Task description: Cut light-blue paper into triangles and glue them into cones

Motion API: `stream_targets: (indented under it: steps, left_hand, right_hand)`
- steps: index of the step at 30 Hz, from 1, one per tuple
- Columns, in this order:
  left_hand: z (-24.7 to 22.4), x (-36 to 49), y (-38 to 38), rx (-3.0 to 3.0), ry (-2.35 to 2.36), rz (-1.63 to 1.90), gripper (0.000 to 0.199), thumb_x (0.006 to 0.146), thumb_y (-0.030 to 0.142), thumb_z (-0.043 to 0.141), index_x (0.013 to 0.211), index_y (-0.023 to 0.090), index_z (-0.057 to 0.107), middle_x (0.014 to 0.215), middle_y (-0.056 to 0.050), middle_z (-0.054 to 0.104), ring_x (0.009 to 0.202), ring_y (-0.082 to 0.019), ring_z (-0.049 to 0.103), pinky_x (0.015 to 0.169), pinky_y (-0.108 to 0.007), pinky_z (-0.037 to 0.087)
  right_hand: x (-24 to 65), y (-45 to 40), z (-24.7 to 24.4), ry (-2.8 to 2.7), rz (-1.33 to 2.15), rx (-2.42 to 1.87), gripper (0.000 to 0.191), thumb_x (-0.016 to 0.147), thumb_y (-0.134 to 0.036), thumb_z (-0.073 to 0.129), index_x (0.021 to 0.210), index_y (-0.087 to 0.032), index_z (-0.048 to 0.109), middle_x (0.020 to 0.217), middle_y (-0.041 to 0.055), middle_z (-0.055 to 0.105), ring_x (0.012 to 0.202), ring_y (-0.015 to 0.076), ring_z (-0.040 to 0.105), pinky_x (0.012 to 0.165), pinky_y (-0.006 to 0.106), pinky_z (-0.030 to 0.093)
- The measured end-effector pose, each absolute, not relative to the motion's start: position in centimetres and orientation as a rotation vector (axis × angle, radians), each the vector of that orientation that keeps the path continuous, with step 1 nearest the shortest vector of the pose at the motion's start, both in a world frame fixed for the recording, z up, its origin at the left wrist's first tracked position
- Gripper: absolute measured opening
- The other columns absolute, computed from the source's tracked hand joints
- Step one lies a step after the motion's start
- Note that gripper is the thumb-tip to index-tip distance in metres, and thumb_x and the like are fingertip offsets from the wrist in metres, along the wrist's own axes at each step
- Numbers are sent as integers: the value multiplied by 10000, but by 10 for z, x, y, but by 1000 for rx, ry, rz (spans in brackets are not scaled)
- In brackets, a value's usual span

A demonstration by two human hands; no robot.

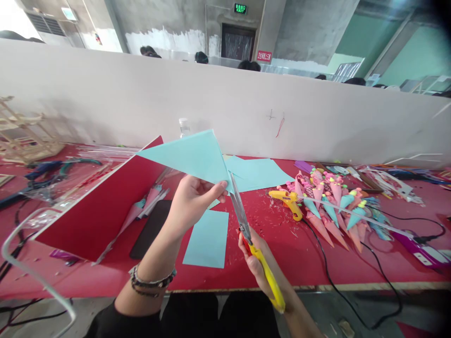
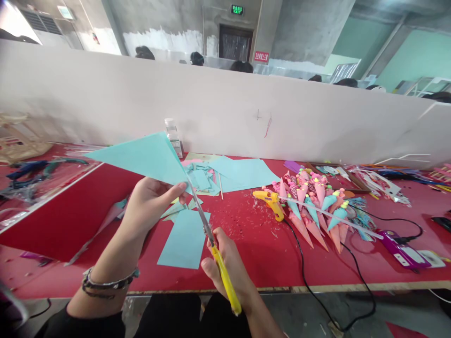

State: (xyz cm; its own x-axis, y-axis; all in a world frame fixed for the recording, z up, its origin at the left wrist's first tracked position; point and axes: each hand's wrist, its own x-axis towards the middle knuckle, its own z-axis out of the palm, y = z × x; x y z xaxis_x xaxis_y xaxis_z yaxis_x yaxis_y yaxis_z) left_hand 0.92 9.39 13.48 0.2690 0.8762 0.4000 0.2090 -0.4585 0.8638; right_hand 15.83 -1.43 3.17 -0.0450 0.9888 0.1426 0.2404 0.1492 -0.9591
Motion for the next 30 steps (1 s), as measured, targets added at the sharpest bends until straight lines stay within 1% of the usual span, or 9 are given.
stream_targets:
  steps: [5, 9, 13, 18, 22, 26, 30]
  left_hand:
    - [137, 10, 92, 1833, 980, 1192, 237, 748, 215, 578, 523, 148, 609, 482, 9, 641, 467, -96, 597, 432, -154, 434]
    - [137, 12, 91, 1825, 973, 1187, 251, 746, 218, 573, 507, 146, 607, 474, 7, 637, 449, -92, 585, 436, -157, 437]
    - [134, 13, 92, 1818, 983, 1184, 248, 742, 226, 577, 510, 144, 612, 478, 3, 638, 441, -90, 574, 431, -159, 431]
    - [130, 12, 94, 1803, 935, 1163, 239, 747, 245, 580, 535, 140, 606, 489, -1, 639, 458, -97, 584, 451, -168, 444]
    - [130, 12, 94, 1761, 890, 1144, 194, 749, 239, 582, 582, 142, 595, 499, 4, 639, 469, -96, 595, 466, -164, 460]
    - [131, 12, 93, 1738, 862, 1136, 145, 755, 236, 578, 645, 143, 595, 510, 10, 636, 467, -89, 593, 455, -154, 456]
    - [131, 13, 92, 1728, 852, 1130, 128, 752, 244, 578, 684, 137, 595, 530, 1, 640, 469, -95, 595, 454, -163, 461]
  right_hand:
    - [160, -15, 35, -1503, 1015, -1222, 505, 764, -642, 404, 1046, -231, 488, 797, 28, 465, 696, 161, 496, 623, 273, 461]
    - [160, -15, 40, -1513, 969, -1242, 491, 762, -646, 396, 1000, -229, 498, 732, 13, 456, 624, 148, 477, 583, 269, 448]
    - [160, -13, 45, -1527, 965, -1251, 441, 745, -619, 453, 958, -236, 503, 713, 9, 464, 595, 147, 453, 538, 269, 417]
    - [159, -13, 46, -1502, 990, -1233, 466, 732, -645, 450, 922, -224, 512, 708, 13, 470, 592, 145, 457, 494, 261, 399]
    - [158, -15, 47, -1491, 1000, -1224, 477, 742, -661, 417, 896, -221, 516, 693, 17, 474, 574, 141, 456, 470, 264, 394]
    - [157, -16, 51, -1471, 978, -1226, 515, 708, -713, 391, 823, -225, 510, 676, 16, 471, 546, 135, 439, 454, 271, 373]
    - [154, -16, 54, -1455, 973, -1237, 565, 671, -777, 322, 736, -240, 483, 625, 9, 440, 509, 136, 408, 433, 280, 340]
